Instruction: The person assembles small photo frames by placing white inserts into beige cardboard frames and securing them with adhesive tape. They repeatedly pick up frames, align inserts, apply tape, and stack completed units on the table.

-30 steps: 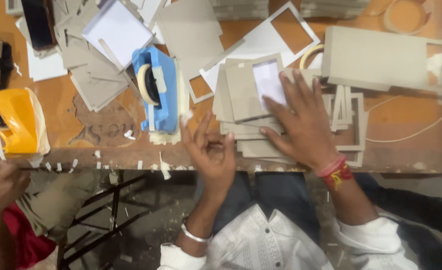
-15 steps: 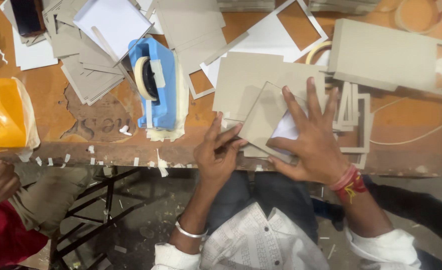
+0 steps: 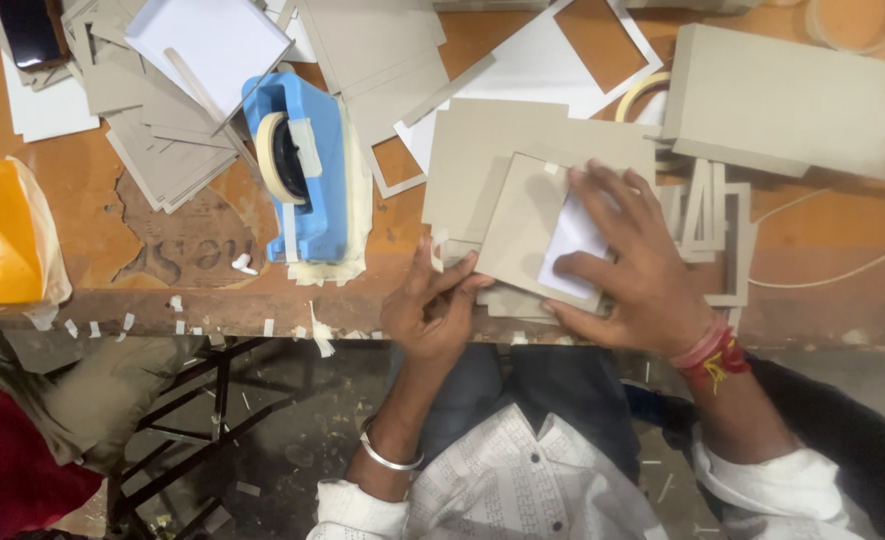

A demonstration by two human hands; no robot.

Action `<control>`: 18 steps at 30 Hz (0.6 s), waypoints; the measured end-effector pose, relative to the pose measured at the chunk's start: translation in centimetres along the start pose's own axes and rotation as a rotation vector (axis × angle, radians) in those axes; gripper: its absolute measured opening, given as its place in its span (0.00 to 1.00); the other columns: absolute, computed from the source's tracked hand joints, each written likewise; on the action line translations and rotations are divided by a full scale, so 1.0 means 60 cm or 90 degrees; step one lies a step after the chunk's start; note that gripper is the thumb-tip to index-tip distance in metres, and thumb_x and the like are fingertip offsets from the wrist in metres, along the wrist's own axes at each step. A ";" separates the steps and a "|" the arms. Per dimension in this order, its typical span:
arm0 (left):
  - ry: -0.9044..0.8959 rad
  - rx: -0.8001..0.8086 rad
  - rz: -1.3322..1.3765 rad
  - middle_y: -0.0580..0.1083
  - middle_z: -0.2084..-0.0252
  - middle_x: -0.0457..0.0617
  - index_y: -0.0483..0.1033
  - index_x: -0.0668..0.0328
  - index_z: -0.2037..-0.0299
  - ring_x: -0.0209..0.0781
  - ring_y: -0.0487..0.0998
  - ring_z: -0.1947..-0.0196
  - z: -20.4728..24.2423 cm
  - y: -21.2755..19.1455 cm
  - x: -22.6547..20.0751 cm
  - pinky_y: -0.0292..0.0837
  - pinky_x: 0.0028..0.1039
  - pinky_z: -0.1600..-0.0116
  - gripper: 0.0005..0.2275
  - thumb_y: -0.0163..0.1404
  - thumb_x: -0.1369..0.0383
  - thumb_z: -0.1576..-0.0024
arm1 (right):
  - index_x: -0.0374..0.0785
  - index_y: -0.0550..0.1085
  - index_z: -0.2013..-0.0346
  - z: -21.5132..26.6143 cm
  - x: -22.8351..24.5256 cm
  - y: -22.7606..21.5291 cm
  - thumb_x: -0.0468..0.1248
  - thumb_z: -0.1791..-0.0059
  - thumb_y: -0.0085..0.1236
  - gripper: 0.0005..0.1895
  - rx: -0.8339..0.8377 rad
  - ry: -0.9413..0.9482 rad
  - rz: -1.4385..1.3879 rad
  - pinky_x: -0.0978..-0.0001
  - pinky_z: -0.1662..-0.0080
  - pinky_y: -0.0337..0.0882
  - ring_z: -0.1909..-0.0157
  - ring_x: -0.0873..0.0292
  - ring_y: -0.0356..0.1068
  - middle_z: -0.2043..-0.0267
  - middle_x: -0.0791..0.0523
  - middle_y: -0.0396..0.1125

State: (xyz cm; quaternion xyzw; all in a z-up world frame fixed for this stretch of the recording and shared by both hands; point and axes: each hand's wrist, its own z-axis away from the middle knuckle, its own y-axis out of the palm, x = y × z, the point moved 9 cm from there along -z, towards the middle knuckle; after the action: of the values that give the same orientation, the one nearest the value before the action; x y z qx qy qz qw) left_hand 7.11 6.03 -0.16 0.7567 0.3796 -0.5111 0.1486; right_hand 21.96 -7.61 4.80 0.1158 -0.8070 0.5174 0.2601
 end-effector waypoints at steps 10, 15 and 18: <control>-0.027 -0.044 -0.065 0.82 0.57 0.58 0.58 0.72 0.29 0.34 0.85 0.61 0.006 0.006 0.005 0.80 0.21 0.56 0.32 0.61 0.81 0.42 | 0.35 0.74 0.66 -0.019 -0.003 -0.004 0.49 0.63 0.70 0.23 0.048 0.023 0.067 0.36 0.35 0.61 0.31 0.32 0.56 0.32 0.41 0.60; -0.082 -0.108 -0.115 0.82 0.54 0.60 0.53 0.77 0.27 0.33 0.81 0.60 0.035 0.016 -0.006 0.77 0.19 0.56 0.32 0.59 0.80 0.39 | 0.36 0.74 0.66 -0.017 0.002 -0.005 0.47 0.64 0.70 0.22 0.017 0.007 0.055 0.33 0.33 0.58 0.30 0.31 0.55 0.31 0.42 0.60; -0.165 -0.145 -0.051 0.82 0.52 0.62 0.48 0.80 0.27 0.32 0.83 0.58 0.051 0.024 0.008 0.76 0.16 0.58 0.33 0.56 0.80 0.38 | 0.37 0.74 0.65 -0.017 0.004 -0.001 0.48 0.63 0.69 0.22 0.015 0.008 0.064 0.32 0.33 0.57 0.30 0.31 0.54 0.30 0.42 0.59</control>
State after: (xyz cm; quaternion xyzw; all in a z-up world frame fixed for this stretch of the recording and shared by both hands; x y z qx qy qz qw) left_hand 6.22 3.43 -2.12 0.6471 0.4424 -0.5634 0.2609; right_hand 22.10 -6.68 5.34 0.0747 -0.8041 0.5399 0.2375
